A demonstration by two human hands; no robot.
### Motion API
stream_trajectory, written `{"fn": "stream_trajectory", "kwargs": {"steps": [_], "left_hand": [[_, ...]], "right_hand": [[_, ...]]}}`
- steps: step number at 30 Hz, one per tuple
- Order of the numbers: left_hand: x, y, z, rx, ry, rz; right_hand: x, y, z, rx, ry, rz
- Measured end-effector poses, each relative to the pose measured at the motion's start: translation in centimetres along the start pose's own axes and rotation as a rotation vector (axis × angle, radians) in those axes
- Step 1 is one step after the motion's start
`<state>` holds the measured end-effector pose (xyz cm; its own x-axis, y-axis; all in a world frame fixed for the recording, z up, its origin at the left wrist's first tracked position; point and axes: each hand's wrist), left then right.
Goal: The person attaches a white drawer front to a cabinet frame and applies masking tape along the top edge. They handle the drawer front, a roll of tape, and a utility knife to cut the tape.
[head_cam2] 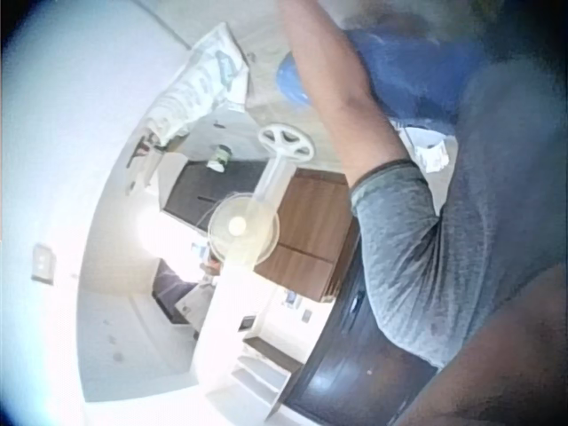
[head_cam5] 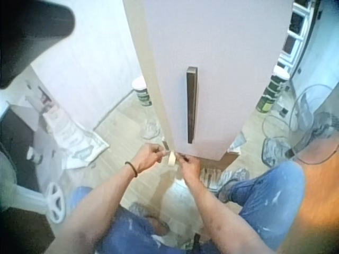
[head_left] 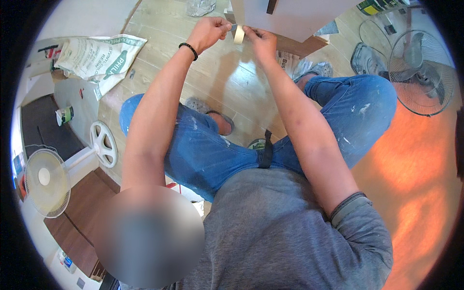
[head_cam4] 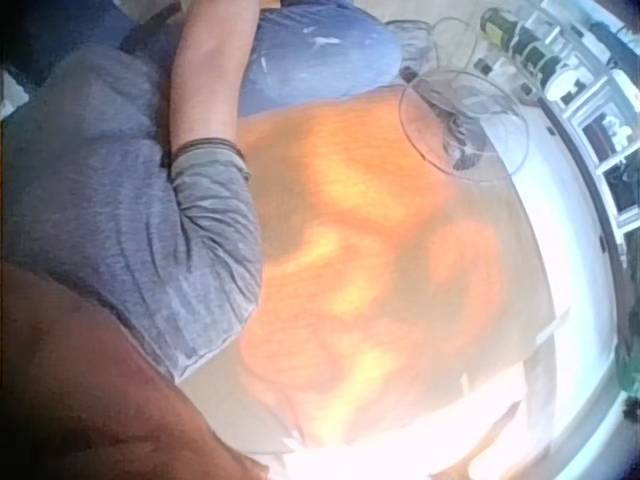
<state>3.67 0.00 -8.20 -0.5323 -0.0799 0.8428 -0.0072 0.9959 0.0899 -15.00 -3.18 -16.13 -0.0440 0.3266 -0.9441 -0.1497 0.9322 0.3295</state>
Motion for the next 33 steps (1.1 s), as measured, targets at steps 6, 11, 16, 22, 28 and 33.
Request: {"fn": "stream_trajectory", "kwargs": {"steps": [6, 11, 16, 22, 28, 33], "left_hand": [[-0.1, 0.3, -0.5, -0.041, -0.010, -0.046], [-0.4, 1.5, -0.1, -0.013, -0.209, 0.033], [0.7, 2.1, 1.9, 0.156, -0.098, -0.052], [-1.6, 3.2, 9.7, 0.419, 0.640, -0.170], [0.0, 3.2, 9.4, 0.400, 0.663, -0.160], [2.0, 3.4, 9.0, 0.474, 0.611, -0.119]], "right_hand": [[0.0, 0.1, 0.1, -0.011, -0.041, -0.015], [-0.7, 0.4, -0.1, -0.008, 0.003, 0.005], [-2.6, 2.2, 0.5, 0.067, -0.123, -0.062], [-1.1, 0.7, 0.6, 0.007, -0.307, -0.051], [-1.8, 1.7, 0.8, 0.025, -0.352, -0.011], [-1.1, 0.8, 0.7, 0.041, -0.399, -0.059]]}}
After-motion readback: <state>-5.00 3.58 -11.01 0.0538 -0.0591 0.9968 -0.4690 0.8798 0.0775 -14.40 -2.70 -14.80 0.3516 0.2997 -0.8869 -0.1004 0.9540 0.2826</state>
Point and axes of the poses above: each hand's wrist, its own y-axis away from the middle knuckle, its own z-axis out of the palm, x = y × z, and after that the axes turned 11 degrees about z, right-handed
